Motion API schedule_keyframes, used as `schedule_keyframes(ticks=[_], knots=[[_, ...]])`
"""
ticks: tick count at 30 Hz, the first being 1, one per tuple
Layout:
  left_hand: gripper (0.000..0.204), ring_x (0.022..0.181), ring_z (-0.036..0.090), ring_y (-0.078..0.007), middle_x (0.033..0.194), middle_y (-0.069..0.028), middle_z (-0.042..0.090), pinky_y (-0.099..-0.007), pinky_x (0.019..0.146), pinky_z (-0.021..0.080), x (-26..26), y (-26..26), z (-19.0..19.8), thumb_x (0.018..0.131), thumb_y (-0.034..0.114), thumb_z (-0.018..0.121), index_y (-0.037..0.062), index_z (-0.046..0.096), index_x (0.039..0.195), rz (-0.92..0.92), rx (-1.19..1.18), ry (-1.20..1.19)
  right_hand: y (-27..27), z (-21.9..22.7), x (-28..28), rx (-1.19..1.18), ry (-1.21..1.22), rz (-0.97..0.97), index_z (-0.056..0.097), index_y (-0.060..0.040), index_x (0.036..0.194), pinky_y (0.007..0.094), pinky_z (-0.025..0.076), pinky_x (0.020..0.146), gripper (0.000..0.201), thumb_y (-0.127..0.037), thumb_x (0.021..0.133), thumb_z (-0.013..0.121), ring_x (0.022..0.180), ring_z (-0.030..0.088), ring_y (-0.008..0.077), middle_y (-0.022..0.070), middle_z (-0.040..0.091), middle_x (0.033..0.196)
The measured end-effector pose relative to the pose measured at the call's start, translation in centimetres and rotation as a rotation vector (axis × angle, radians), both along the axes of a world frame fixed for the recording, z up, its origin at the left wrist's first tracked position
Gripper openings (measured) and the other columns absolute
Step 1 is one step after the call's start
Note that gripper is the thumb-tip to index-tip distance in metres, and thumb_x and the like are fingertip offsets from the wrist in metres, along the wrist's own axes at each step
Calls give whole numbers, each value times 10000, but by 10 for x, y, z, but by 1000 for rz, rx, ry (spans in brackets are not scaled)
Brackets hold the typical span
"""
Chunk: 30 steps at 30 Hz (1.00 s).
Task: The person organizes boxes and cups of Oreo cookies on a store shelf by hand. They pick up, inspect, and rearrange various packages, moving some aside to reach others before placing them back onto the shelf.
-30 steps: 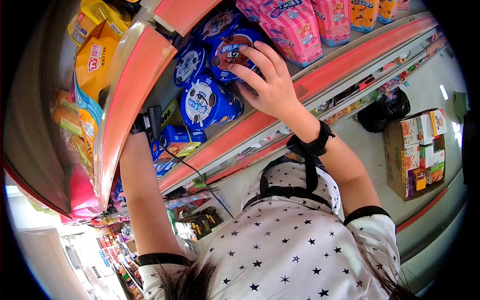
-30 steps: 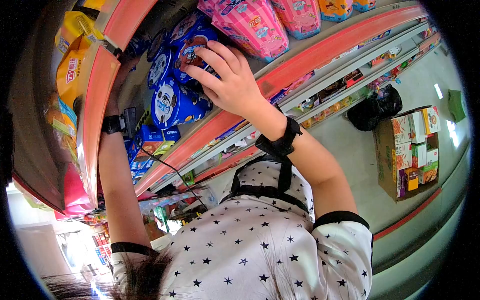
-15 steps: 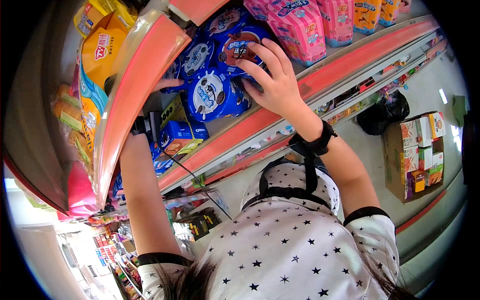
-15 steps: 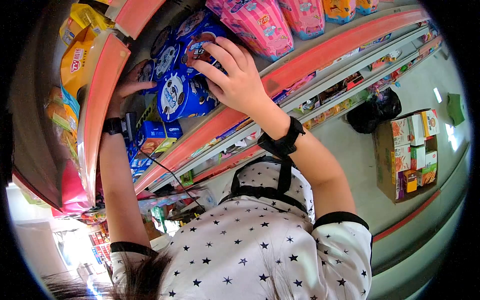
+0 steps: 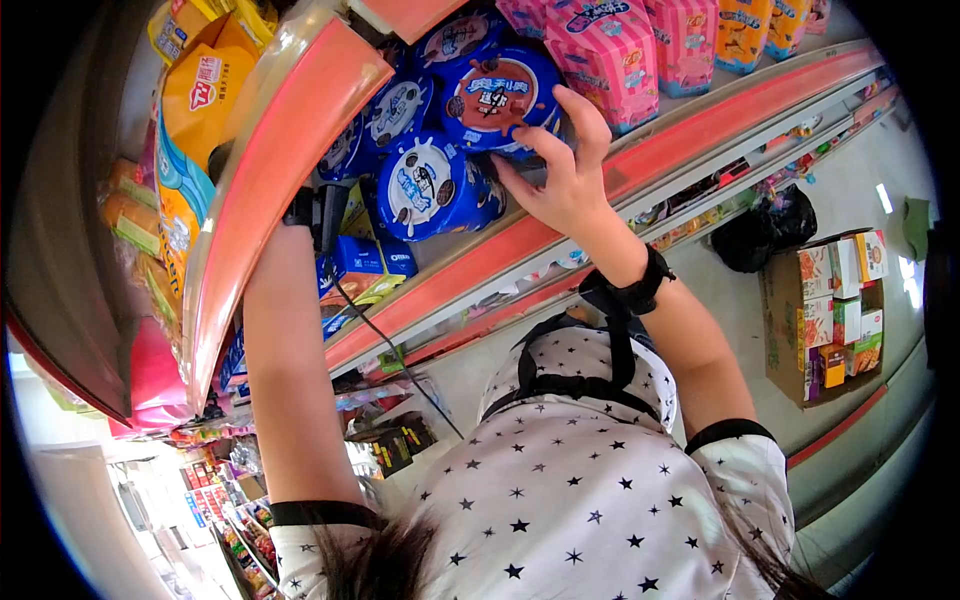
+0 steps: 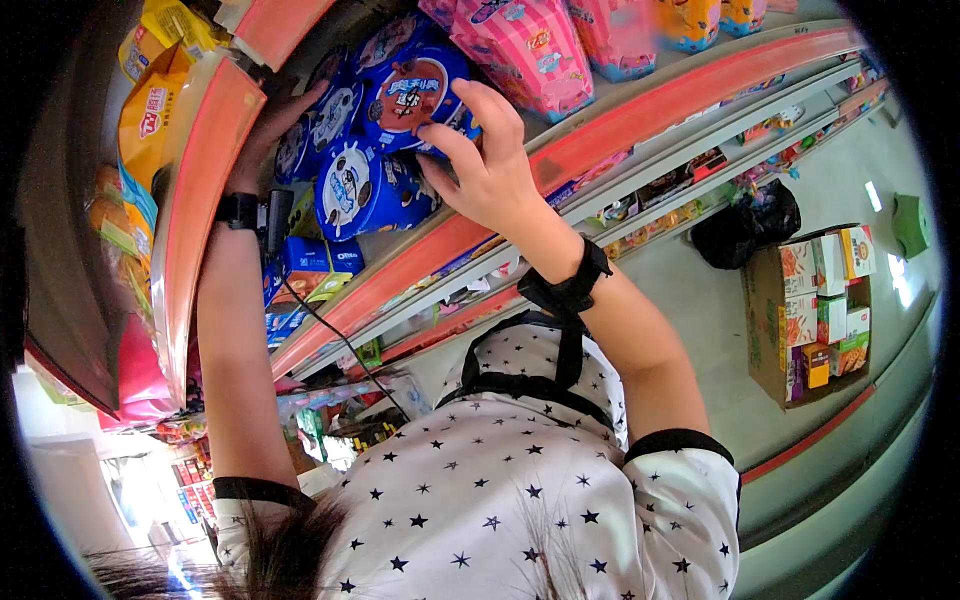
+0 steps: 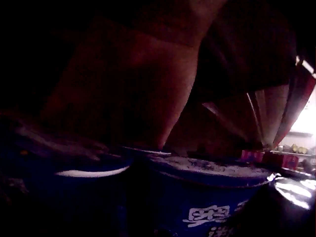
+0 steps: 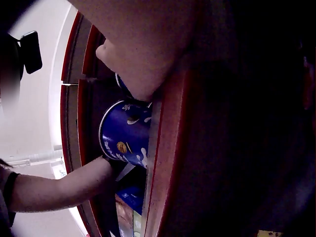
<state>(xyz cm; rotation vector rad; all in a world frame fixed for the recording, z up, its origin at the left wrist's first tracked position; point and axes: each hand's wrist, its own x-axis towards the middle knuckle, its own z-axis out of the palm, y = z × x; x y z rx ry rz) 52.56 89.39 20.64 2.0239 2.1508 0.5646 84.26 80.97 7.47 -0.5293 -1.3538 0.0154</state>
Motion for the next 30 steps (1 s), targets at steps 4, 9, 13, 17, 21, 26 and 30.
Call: schedule_keyframes(ticks=[4, 9, 13, 17, 21, 26, 30], knots=[[808, 1297, 350, -212, 1401, -128, 374, -348, 1054, 331, 14, 12, 1, 758, 360, 736, 70, 326, 1391, -21, -21, -33, 0, 0, 1, -28, -15, 54, 591, -131, 1051, 408, 446, 862, 476, -65, 611, 758, 1120, 446, 358, 160, 419, 1265], [780, 1294, 355, -209, 1398, -127, 380, -345, 1049, 338, 40, 13, 6, 771, 353, 726, 68, 338, 1385, -78, -23, -81, -3, 5, 6, -63, -41, 62, 604, -134, 1052, 414, 451, 858, 467, -57, 611, 738, 1060, 492, 354, 153, 473, 1205], [759, 1292, 358, -207, 1395, -126, 385, -343, 1045, 343, 56, 17, 6, 781, 347, 717, 67, 347, 1381, -99, -9, -98, 0, 2, 4, -30, -59, 45, 608, -134, 1061, 411, 435, 873, 489, -64, 601, 758, 1069, 489, 340, 152, 467, 1221], [737, 1289, 361, -205, 1392, -126, 390, -341, 1042, 349, 71, 20, 6, 791, 341, 709, 66, 356, 1376, -127, 9, -111, 0, 2, 4, -30, -69, 52, 611, -132, 1063, 409, 418, 888, 497, -65, 599, 778, 1086, 480, 329, 145, 464, 1238], [715, 1287, 365, -202, 1390, -125, 394, -339, 1038, 354, 87, 19, 11, 801, 336, 700, 65, 366, 1372, -150, 46, -98, -2, 5, 5, -37, -52, 29, 605, -152, 1076, 407, 462, 857, 511, -53, 590, 732, 1030, 519, 336, 141, 491, 1197], [688, 1284, 369, -199, 1386, -123, 400, -337, 1033, 361, 99, 20, 18, 813, 328, 690, 63, 377, 1366, -171, 94, -77, -2, 5, 4, -44, -48, 46, 606, -158, 1075, 402, 463, 855, 511, -51, 591, 729, 1029, 525, 324, 135, 495, 1197], [672, 1283, 372, -198, 1385, -123, 404, -335, 1030, 365, 101, 21, 19, 821, 324, 683, 62, 384, 1363, -183, 136, -80, -2, 5, 4, -40, -42, 39, 602, -158, 1079, 401, 462, 854, 513, -48, 593, 725, 1029, 527, 321, 131, 495, 1201]])
